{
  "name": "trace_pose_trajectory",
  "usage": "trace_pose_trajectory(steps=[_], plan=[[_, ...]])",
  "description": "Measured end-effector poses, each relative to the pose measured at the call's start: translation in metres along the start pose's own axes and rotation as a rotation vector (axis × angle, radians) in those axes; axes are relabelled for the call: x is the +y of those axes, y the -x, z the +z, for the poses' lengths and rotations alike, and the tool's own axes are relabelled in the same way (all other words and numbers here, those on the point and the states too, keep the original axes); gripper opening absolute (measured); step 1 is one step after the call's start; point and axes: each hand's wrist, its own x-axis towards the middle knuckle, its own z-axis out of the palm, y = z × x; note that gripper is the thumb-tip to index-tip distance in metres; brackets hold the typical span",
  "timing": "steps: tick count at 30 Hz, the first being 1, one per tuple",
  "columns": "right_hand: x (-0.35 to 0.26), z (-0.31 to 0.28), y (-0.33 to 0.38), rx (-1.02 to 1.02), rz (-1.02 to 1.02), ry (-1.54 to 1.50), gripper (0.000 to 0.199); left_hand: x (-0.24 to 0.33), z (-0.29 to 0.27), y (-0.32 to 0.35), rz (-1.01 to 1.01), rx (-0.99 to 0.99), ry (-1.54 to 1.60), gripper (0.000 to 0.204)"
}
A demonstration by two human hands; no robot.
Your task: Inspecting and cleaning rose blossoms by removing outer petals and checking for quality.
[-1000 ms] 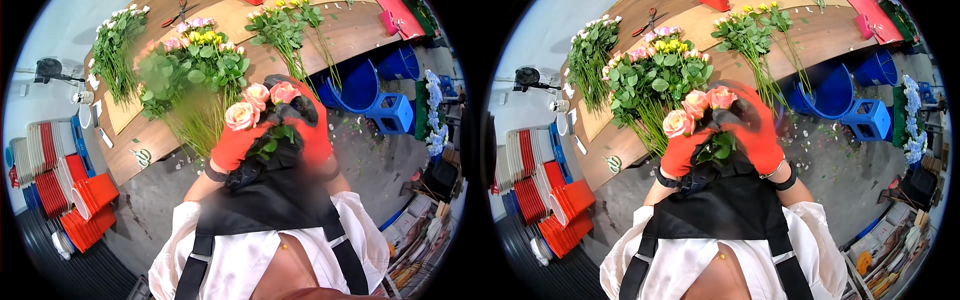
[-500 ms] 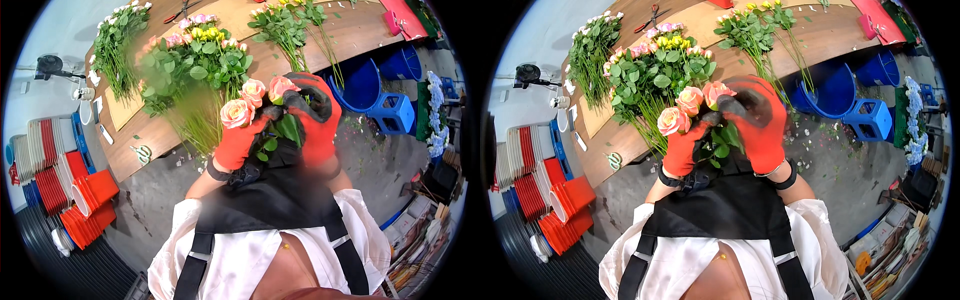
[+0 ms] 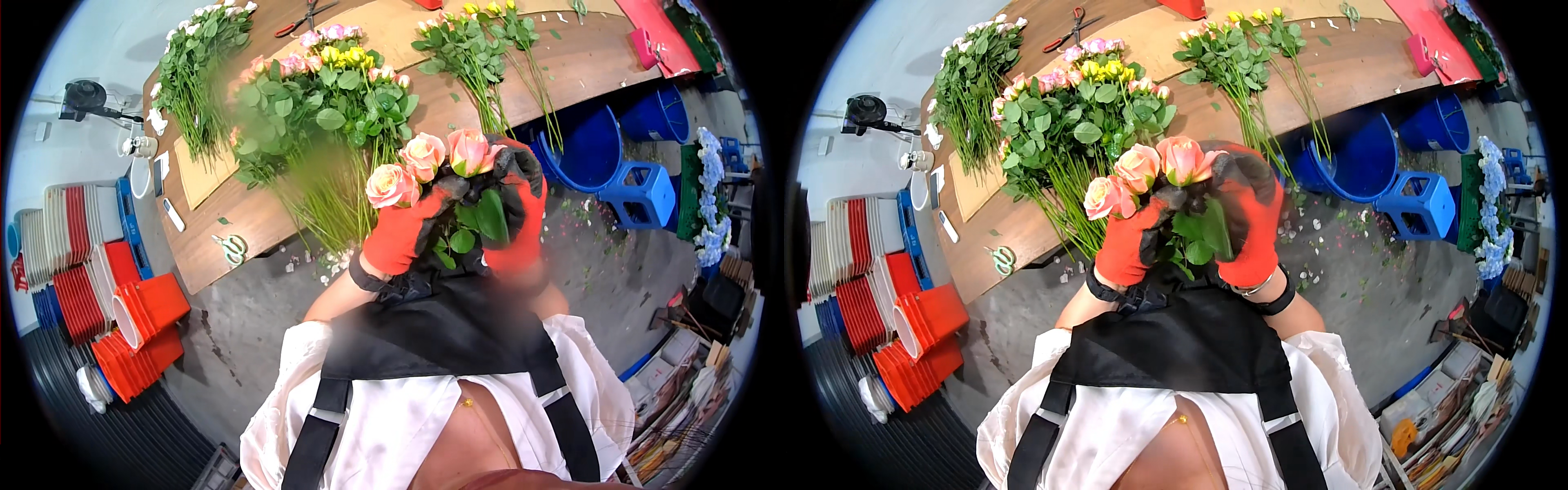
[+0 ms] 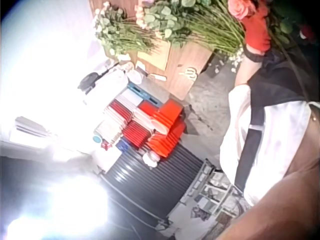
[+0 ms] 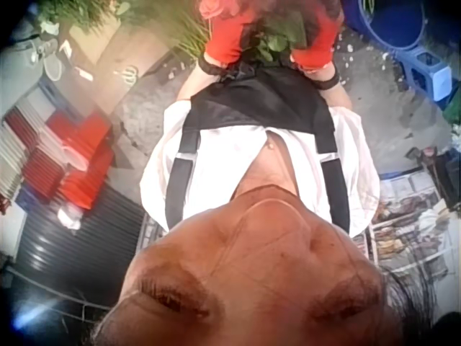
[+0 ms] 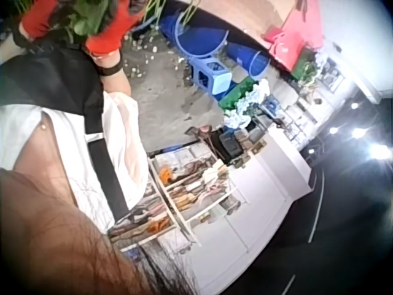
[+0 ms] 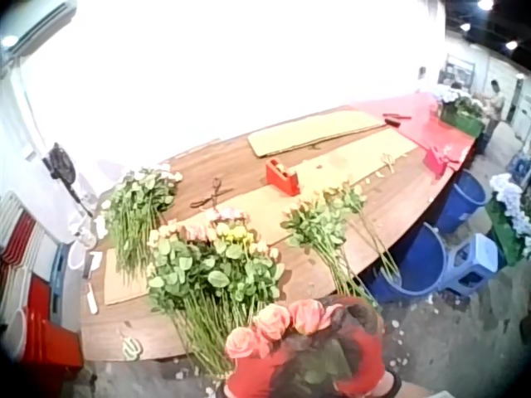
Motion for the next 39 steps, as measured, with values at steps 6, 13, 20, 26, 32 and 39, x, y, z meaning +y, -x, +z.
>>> trace_pose_trajectory(steps=[6, 13, 20, 26, 32, 39], plan=[[-0.011, -0.018, -0.012, -0.010, 0.105, -0.125, 0.038, 0.019, -0.002, -0.002, -0.204, 0.060, 0.280, 0.038], [-0.036, -0.003, -0.009, -0.081, -0.508, 0.901, 0.037, 0.016, -0.007, -0.007, -0.229, 0.078, 0.367, 0.035], [-0.026, 0.005, 0.000, -0.069, -0.340, 0.728, 0.036, 0.005, 0.001, -0.003, -0.004, 0.105, 0.209, 0.037], [-0.028, 0.013, 0.002, -0.003, -0.188, 0.534, 0.025, 0.000, 0.002, 0.002, -0.193, 0.072, 0.299, 0.042], [-0.012, 0.005, 0.010, 0.017, -0.044, 0.203, 0.022, 0.018, 0.015, -0.001, -0.399, 0.097, 0.889, 0.044], [-0.037, -0.021, -0.004, 0.138, 0.322, -0.043, 0.025, -0.009, -0.003, 0.012, -0.317, -0.024, 0.655, 0.041]])
